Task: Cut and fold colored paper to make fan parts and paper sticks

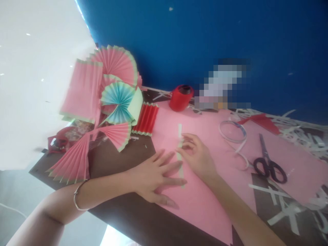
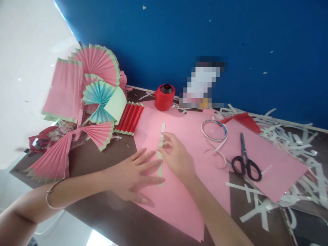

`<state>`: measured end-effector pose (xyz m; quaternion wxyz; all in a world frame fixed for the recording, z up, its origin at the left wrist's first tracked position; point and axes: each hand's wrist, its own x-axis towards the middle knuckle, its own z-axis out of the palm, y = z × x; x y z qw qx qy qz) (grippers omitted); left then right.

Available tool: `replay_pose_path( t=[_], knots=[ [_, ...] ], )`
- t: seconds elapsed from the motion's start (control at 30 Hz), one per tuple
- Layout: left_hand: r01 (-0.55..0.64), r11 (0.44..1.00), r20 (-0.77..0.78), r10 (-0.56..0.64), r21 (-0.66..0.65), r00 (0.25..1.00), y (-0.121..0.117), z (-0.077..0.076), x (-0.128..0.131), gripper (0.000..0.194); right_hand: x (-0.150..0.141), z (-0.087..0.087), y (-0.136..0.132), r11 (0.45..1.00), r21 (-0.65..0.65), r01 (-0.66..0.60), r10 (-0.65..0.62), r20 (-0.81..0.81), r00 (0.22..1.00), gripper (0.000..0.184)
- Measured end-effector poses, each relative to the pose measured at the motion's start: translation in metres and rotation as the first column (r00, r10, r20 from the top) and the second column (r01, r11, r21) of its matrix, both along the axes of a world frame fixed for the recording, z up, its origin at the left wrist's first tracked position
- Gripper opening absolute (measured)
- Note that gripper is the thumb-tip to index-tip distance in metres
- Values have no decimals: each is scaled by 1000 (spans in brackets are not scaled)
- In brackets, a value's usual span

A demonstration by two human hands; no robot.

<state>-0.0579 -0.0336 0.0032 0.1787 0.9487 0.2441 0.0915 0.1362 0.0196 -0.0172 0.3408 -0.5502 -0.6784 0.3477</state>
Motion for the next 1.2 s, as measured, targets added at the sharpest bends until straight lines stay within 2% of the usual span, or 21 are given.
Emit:
replay_pose_path(
  t=[0.13, 0.33, 0.47, 0.77, 1.0, 1.2],
  knots=[
    [3, 1000, -11, -3, -11, 1000, 1, 1, 0, 70, -1, 1, 5, 1000, 14, -25, 25, -43, 999, 42],
    [6, 999, -31, -7, -39, 999, 0, 0, -1, 73, -1, 11, 12, 999, -31, -26, 22, -140, 990, 31],
    [5, 999, -12, -6, -32, 1000, 0, -1, -1, 73, 0, 14, 17, 999, -43, -20, 13, -158, 987, 32],
    [2, 1000, 18, -3, 26, 1000, 0, -3, -1, 72, 0, 9, 22, 999, -10, -53, 51, -144, 988, 30],
    [8, 998, 13, -9, 55, 1000, 2, 1, 0, 61, 4, 2, 19, 997, -23, -70, 68, -106, 992, 27],
    [37, 998, 27, -39, 58, 999, 4, 3, 1, 56, 3, 6, 20, 996, -45, -72, 62, -187, 980, 27]
  ],
)
